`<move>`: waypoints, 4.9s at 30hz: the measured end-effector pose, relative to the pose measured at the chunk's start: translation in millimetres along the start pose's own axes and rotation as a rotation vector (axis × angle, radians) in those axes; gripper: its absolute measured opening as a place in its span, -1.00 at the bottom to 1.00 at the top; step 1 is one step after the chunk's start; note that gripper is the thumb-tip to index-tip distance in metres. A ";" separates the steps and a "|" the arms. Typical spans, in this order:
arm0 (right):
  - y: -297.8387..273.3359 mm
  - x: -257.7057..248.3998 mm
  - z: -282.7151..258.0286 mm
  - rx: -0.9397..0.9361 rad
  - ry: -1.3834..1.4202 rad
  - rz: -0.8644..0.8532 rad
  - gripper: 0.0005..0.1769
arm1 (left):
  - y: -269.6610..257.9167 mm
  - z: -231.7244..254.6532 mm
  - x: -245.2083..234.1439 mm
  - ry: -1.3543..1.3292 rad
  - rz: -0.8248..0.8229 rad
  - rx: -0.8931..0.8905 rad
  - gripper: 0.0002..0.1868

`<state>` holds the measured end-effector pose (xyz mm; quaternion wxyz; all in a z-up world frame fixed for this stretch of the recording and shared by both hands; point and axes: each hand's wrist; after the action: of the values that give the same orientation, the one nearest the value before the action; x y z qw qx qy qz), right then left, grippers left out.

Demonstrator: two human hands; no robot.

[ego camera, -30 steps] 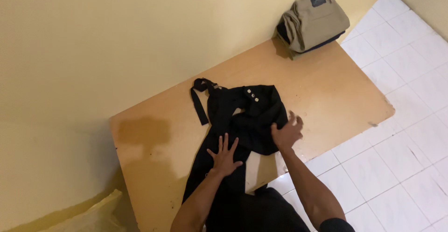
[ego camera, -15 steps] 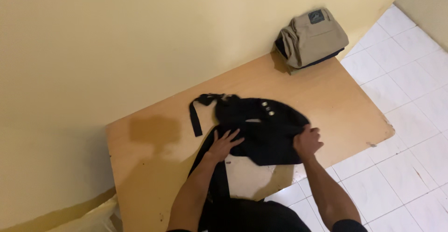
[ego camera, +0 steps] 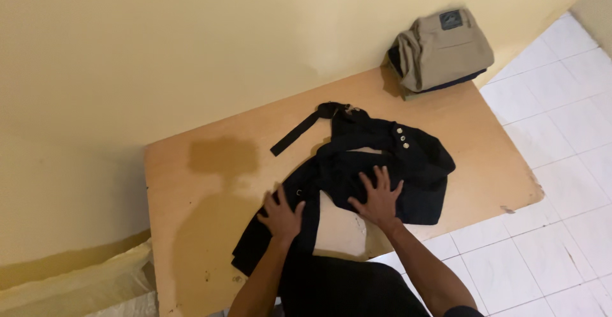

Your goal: The person folds a pair of dark trousers, a pair of beige trousers, and a black jacket on a wooden table. Each item is laid flat, folded in half lengthwise, then folded into smaller rectangles and stacked.

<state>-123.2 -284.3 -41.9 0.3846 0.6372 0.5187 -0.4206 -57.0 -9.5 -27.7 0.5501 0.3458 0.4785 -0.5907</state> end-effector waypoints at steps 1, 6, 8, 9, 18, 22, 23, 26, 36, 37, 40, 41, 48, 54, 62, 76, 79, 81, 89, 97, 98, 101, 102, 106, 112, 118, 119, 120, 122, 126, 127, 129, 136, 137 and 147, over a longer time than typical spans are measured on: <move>2.3 5.5 -3.0 -0.007 0.004 -0.127 0.06 | 1.4 -15.2 4.6 0.010 -0.020 -0.046 0.00; -2.3 29.5 23.2 -0.075 -0.120 -0.043 -0.56 | 53.3 -79.3 14.0 -0.023 -0.164 -0.087 -0.60; -0.2 26.7 37.0 -0.122 -0.183 0.040 -0.71 | 90.7 -93.1 -4.7 -0.063 -0.090 -0.030 -0.70; -1.9 24.2 40.5 -0.123 -0.170 0.068 -0.73 | 107.3 -98.8 -18.5 -0.106 -0.049 0.022 -0.69; -48.3 27.1 -30.2 -0.136 -0.108 0.189 -0.69 | 165.1 -59.2 -127.1 0.090 0.152 0.110 -0.25; -59.0 57.8 -62.1 -0.058 -0.095 0.034 -0.55 | 114.1 -73.3 -105.7 0.127 -0.140 0.030 0.09; -62.5 66.3 -68.4 -0.029 -0.105 0.035 -0.63 | 104.4 -90.5 -97.8 0.151 -0.241 -0.016 0.14; -71.1 83.1 -83.6 0.059 -0.097 0.031 -0.68 | 87.8 -150.4 -70.6 0.255 -0.271 0.065 -0.10; -75.2 103.6 -143.3 0.167 -0.095 -0.091 -0.48 | 127.2 -210.8 -91.2 0.606 -0.398 0.158 -0.63; -72.5 106.1 -144.7 0.128 -0.111 -0.069 -0.50 | 128.8 -198.7 -98.0 0.659 -0.443 0.144 -0.63; -61.0 111.3 -146.9 0.113 0.070 -0.057 -0.42 | 119.3 -160.2 -113.3 0.509 -0.332 0.208 -0.58; -62.5 113.0 -147.4 0.067 0.092 -0.061 -0.43 | 110.2 -149.6 -113.8 0.408 -0.265 0.245 -0.57; -75.5 97.1 -119.0 0.210 0.231 0.116 -0.70 | 75.3 -57.5 -63.6 0.012 -0.472 0.405 -0.56; -61.1 49.0 -27.1 0.758 0.641 0.582 -0.71 | 92.9 5.1 19.1 -0.910 -1.145 -0.264 -0.59; -11.2 -10.6 59.0 0.490 0.406 0.688 -0.73 | 140.0 92.4 75.4 -0.482 -0.133 -0.014 -0.09; 122.7 -61.5 49.2 -0.301 0.336 0.443 -0.02 | 39.2 256.8 -77.4 0.048 -0.136 0.698 -0.57; 148.3 -39.0 76.9 -0.274 0.690 0.230 -0.33 | 35.0 256.5 -82.1 -0.015 -0.204 0.683 -0.34; 159.3 -30.3 97.7 -0.134 0.745 0.341 -0.43 | 46.6 240.8 -74.6 -0.196 -0.255 0.588 -0.17; 145.4 -61.9 134.8 0.720 2.024 0.138 -0.46 | 92.2 183.7 8.8 -0.438 -0.513 0.300 0.52; 108.6 -112.8 95.0 -0.256 0.983 0.211 -0.61 | 80.2 243.7 38.6 -0.674 -0.837 0.223 -0.53; 99.6 -123.3 94.0 -0.394 0.793 0.318 -0.44 | 78.3 252.9 27.2 -0.804 -0.830 0.094 -0.59; 89.0 -132.1 93.3 -0.510 0.467 0.423 -0.05 | 76.3 288.9 -13.5 -0.980 -0.599 0.284 -0.63; 84.5 -125.1 93.8 -0.363 0.547 0.329 -0.14 | 72.8 301.3 -24.2 -0.945 -0.598 0.403 -0.58; 99.3 -86.8 126.2 -0.030 0.488 0.371 -0.51 | 56.7 335.4 -47.9 -0.888 -0.524 0.696 -0.19; 109.4 -96.2 231.0 0.551 1.319 1.094 -0.44 | 57.3 256.1 -24.8 -0.571 -0.157 0.611 -0.22; 70.4 -88.7 226.9 0.601 0.451 0.671 0.12 | 73.3 70.2 -1.4 0.406 -0.393 0.114 0.13; 63.0 -83.5 217.3 0.394 0.359 0.623 0.03 | 75.9 39.5 0.4 0.361 -0.324 0.132 0.02; 55.3 -76.5 205.4 0.188 0.267 0.572 -0.04 | 79.1 14.2 4.3 0.316 -0.255 0.149 -0.09; 49.6 -65.6 184.0 -0.051 0.082 0.346 0.02 | 82.9 -26.7 12.1 0.328 -0.161 0.055 -0.24; 60.4 -45.4 152.7 -0.066 -0.294 -0.050 -0.32 | 92.9 -56.3 19.2 0.404 -0.108 0.012 -0.47; 60.1 -42.5 146.9 -0.035 -0.383 -0.090 -0.59 | 93.0 -54.2 15.5 0.434 -0.076 0.024 -0.46; 63.5 -45.3 141.0 -0.126 -0.312 0.014 -0.64 | 87.6 -37.5 5.3 0.491 -0.011 0.053 -0.46; 82.8 -110.1 83.8 -0.338 0.235 0.029 -0.67 | 56.0 69.1 -31.5 -0.089 -0.377 0.399 0.39; 81.1 -119.4 73.0 -0.372 0.261 0.010 -0.69 | 55.3 84.0 -27.7 -0.124 -0.418 0.405 0.41; 70.1 -90.5 128.6 -0.385 0.193 -0.542 -0.24 | 124.7 91.3 12.0 -0.575 -0.397 0.366 -0.70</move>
<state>-81.5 -445.6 1.4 0.3214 0.4289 0.7729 -0.3396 74.2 -91.8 -34.3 0.4660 0.1594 0.2491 -0.8339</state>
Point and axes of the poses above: each hand's wrist, its own y-axis towards the middle knuckle, its own x-axis out of the palm, z = x × y, and after that the axes turned 9 degrees about -x, right-handed
